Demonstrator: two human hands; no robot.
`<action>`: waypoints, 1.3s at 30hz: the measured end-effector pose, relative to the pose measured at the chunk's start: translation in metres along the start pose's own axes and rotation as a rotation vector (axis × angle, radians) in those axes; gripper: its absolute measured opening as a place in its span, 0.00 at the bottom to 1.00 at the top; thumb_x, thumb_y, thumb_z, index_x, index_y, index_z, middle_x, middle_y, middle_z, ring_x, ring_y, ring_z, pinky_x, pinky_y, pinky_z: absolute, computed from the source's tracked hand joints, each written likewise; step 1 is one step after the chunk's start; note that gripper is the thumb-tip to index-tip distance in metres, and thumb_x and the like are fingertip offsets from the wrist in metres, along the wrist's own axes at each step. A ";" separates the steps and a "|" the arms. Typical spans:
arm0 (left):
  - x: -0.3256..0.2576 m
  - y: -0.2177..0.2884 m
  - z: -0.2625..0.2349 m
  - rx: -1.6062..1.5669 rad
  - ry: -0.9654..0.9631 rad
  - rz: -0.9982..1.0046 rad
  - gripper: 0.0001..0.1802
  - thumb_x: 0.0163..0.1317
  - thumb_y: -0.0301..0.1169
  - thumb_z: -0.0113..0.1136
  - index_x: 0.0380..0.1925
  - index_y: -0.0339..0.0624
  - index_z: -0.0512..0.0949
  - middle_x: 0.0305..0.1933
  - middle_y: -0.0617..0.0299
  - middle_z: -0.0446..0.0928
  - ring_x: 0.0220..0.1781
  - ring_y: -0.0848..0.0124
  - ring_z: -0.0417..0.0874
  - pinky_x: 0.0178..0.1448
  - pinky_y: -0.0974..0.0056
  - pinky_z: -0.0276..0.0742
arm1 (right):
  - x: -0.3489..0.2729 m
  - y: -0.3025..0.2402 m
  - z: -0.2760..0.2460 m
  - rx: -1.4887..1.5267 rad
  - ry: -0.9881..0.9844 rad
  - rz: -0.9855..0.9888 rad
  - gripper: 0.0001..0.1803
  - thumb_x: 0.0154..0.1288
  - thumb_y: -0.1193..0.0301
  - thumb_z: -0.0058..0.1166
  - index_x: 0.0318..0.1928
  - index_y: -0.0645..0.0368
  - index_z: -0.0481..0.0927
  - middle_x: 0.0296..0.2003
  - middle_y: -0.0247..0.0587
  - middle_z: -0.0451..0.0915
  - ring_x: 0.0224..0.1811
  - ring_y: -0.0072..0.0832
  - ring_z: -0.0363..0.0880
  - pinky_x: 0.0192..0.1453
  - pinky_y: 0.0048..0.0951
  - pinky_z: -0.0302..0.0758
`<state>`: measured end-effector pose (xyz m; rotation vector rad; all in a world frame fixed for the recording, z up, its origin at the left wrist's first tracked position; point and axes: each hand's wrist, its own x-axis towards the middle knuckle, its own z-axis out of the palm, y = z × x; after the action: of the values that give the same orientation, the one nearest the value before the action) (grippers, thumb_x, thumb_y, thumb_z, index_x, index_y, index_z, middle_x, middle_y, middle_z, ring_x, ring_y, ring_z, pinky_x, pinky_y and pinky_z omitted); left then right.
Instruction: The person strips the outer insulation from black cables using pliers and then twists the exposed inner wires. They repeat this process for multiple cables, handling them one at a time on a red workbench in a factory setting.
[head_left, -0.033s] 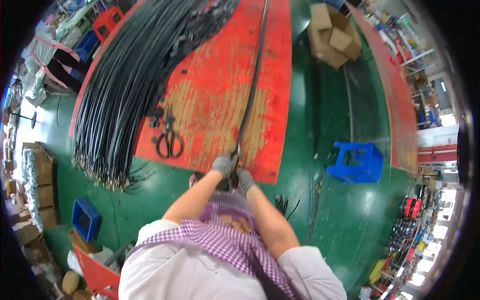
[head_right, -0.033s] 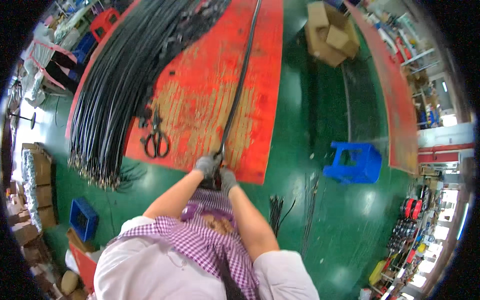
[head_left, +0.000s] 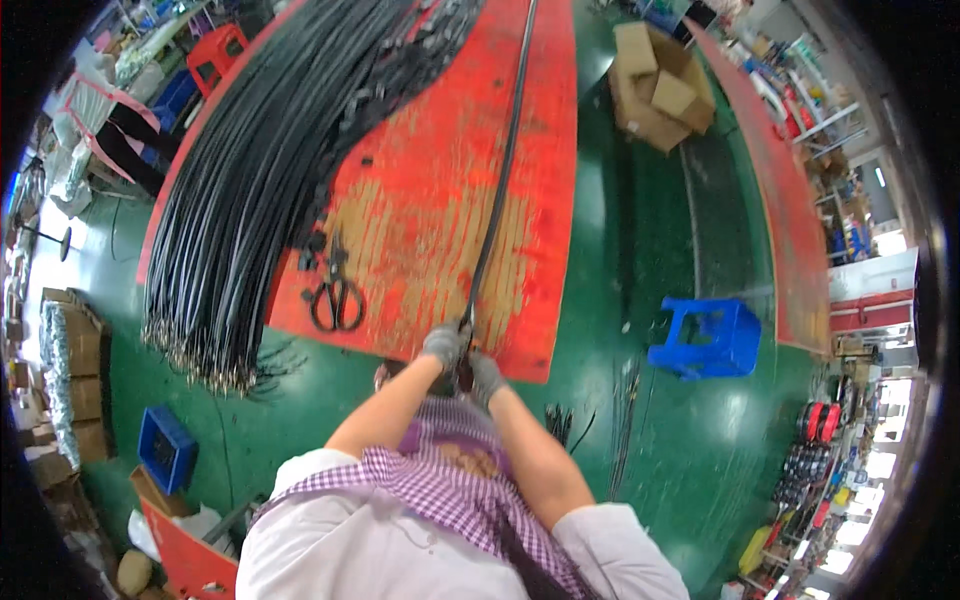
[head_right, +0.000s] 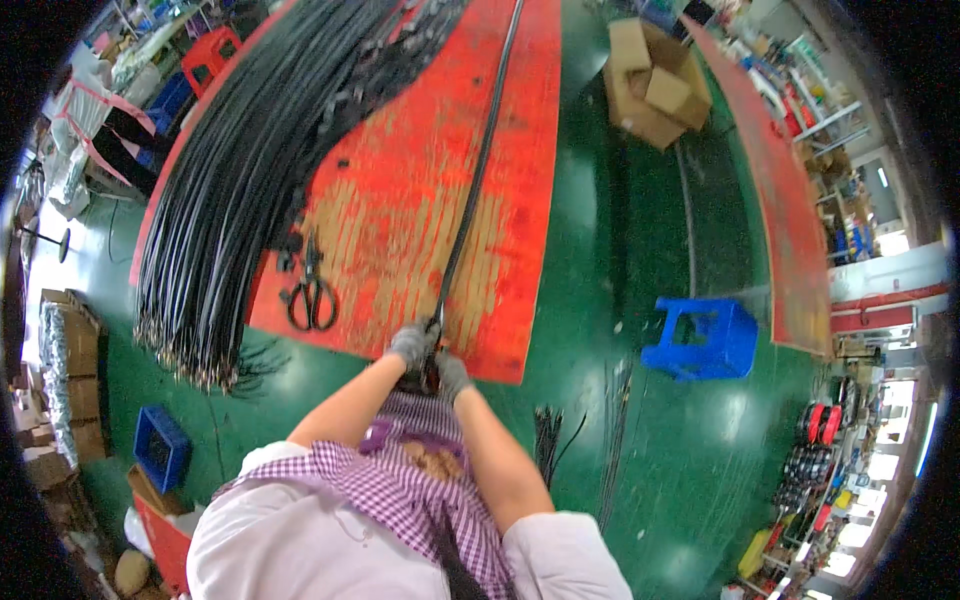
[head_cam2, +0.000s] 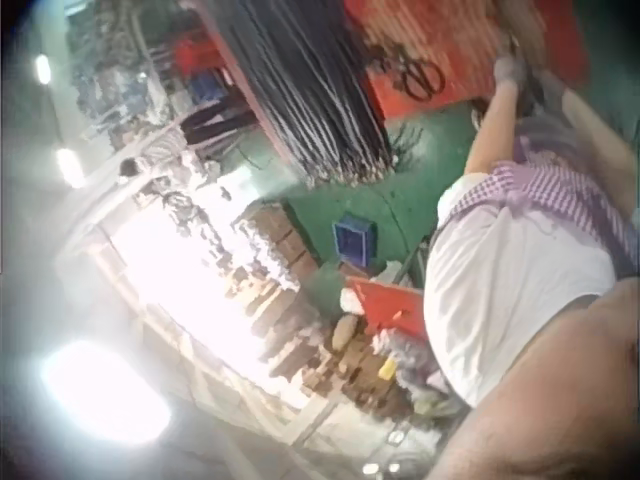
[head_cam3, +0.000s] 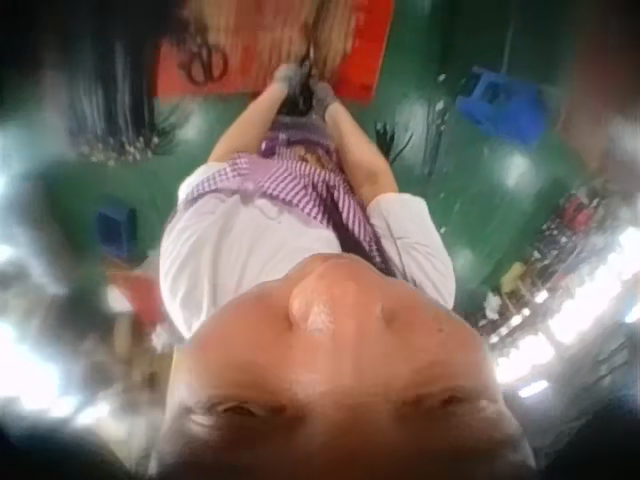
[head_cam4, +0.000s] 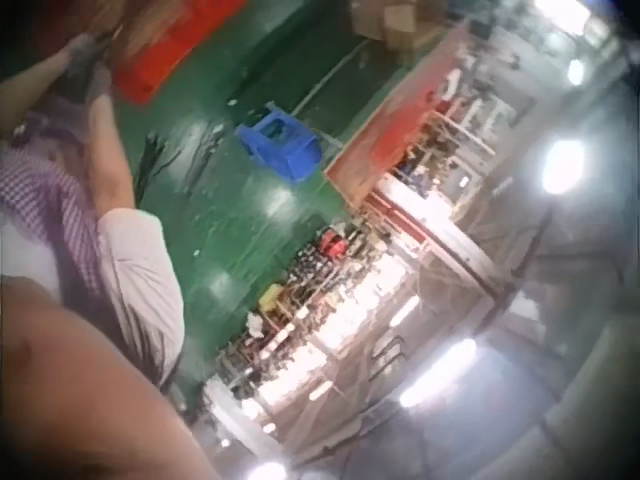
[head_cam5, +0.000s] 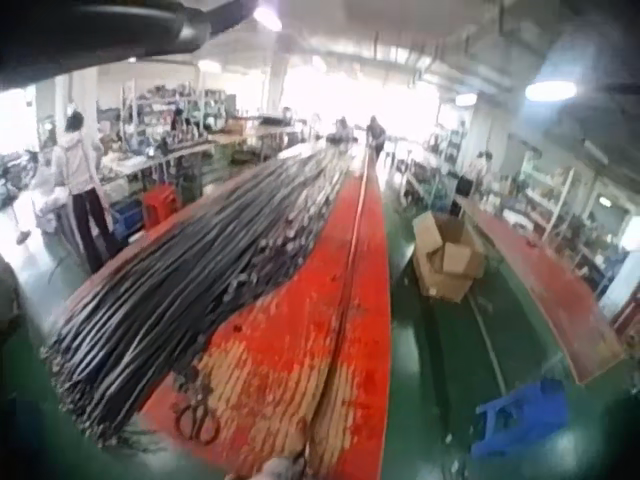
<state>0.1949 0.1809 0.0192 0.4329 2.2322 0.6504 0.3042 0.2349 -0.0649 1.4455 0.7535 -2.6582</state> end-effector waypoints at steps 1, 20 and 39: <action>0.004 -0.008 -0.002 -0.141 -0.017 -0.096 0.22 0.55 0.46 0.44 0.42 0.42 0.70 0.38 0.47 0.73 0.42 0.55 0.74 0.45 0.57 0.69 | -0.018 -0.009 0.018 -0.120 -0.024 0.127 0.09 0.53 0.66 0.47 0.31 0.58 0.73 0.21 0.38 0.74 0.19 0.29 0.72 0.20 0.30 0.68; 0.028 -0.026 0.024 -0.235 0.122 0.044 0.14 0.56 0.37 0.44 0.37 0.42 0.72 0.32 0.49 0.74 0.34 0.53 0.74 0.36 0.57 0.69 | -0.032 -0.019 0.039 -0.413 0.111 0.132 0.04 0.46 0.72 0.44 0.24 0.57 0.72 0.16 0.39 0.69 0.18 0.32 0.69 0.21 0.34 0.69; 0.038 -0.040 -0.010 -0.569 -0.113 -0.013 0.13 0.58 0.36 0.43 0.39 0.47 0.72 0.19 0.61 0.72 0.19 0.70 0.71 0.22 0.65 0.67 | -0.079 -0.010 0.046 -0.416 -0.318 -0.114 0.08 0.43 0.78 0.42 0.29 0.60 0.68 0.20 0.43 0.72 0.20 0.36 0.73 0.26 0.34 0.75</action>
<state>0.1586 0.1634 -0.0199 0.1594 1.8346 1.1742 0.3106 0.2077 0.0226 0.8800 1.2813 -2.5058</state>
